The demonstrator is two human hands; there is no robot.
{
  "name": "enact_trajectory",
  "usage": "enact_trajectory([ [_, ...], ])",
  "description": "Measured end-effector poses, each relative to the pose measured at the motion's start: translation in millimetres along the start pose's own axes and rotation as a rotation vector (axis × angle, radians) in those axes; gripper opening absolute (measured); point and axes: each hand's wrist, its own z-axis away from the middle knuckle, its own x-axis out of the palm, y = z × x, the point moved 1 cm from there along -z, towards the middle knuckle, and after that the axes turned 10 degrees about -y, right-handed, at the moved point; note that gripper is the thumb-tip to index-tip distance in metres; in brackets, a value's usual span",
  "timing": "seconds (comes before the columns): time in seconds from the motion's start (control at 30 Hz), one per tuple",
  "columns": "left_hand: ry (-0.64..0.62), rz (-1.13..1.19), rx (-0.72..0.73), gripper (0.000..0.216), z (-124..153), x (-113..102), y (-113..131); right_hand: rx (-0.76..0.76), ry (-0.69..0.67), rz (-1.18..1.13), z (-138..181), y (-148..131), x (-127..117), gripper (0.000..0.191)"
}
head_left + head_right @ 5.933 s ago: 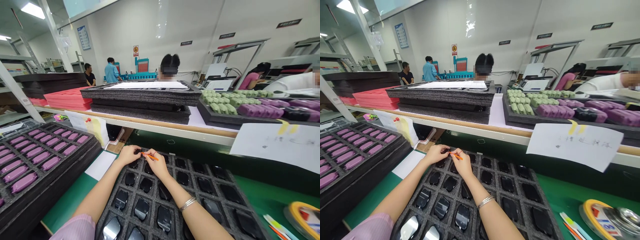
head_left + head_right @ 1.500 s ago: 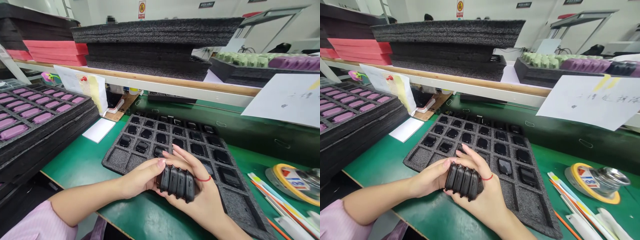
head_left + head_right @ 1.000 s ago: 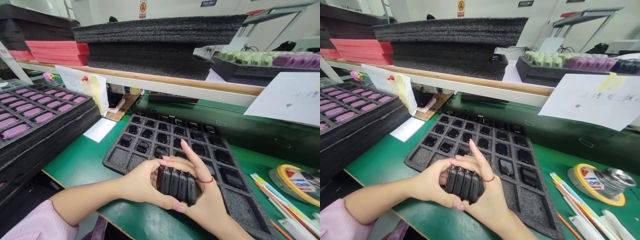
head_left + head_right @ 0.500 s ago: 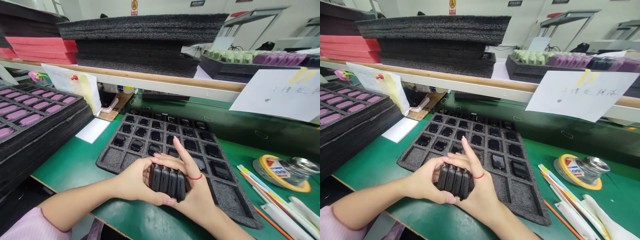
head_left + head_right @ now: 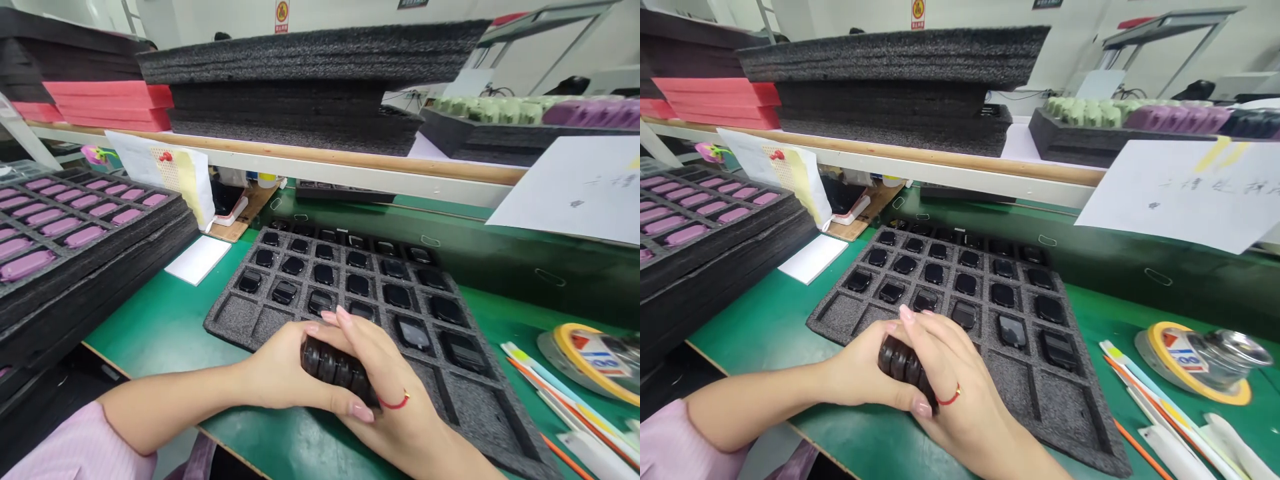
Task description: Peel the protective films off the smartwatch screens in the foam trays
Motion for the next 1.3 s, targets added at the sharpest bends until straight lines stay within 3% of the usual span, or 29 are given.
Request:
enact_trajectory([
  [0.13,0.138,-0.142,0.047,0.052,6.8,-1.5,-0.3,0.153,-0.044,-0.175,-0.7,0.4,-8.6,0.088],
  [0.27,0.092,-0.290,0.160,0.048,8.7,-5.0,-1.5,0.345,-0.061,-0.353,0.0,4.4,-9.5,0.062],
  [0.73,0.099,-0.484,0.265,0.042,9.7,-8.0,-6.7,0.298,-0.044,-0.386,-0.4,6.4,-5.1,0.065],
  [0.87,0.072,-0.501,0.311,0.042,9.0,-4.8,-3.7,0.411,-0.051,-0.645,1.4,9.8,-8.2,0.077],
  [1.0,0.063,-0.563,0.416,0.036,5.1,-2.9,-0.5,0.597,-0.144,-0.972,5.7,11.1,-0.2,0.083],
  [1.13,0.031,-0.631,0.529,0.020,2.9,-2.7,-0.9,0.655,-0.023,-0.843,2.6,-0.6,8.5,0.100],
  [1.23,0.029,-0.720,0.543,0.044,5.5,-2.9,-5.5,0.611,0.087,-0.639,-1.5,-9.2,9.7,0.103],
  [1.3,0.058,-0.750,0.525,0.084,8.0,-2.8,-9.0,0.548,0.147,-0.549,-1.9,-10.6,9.3,0.104],
])
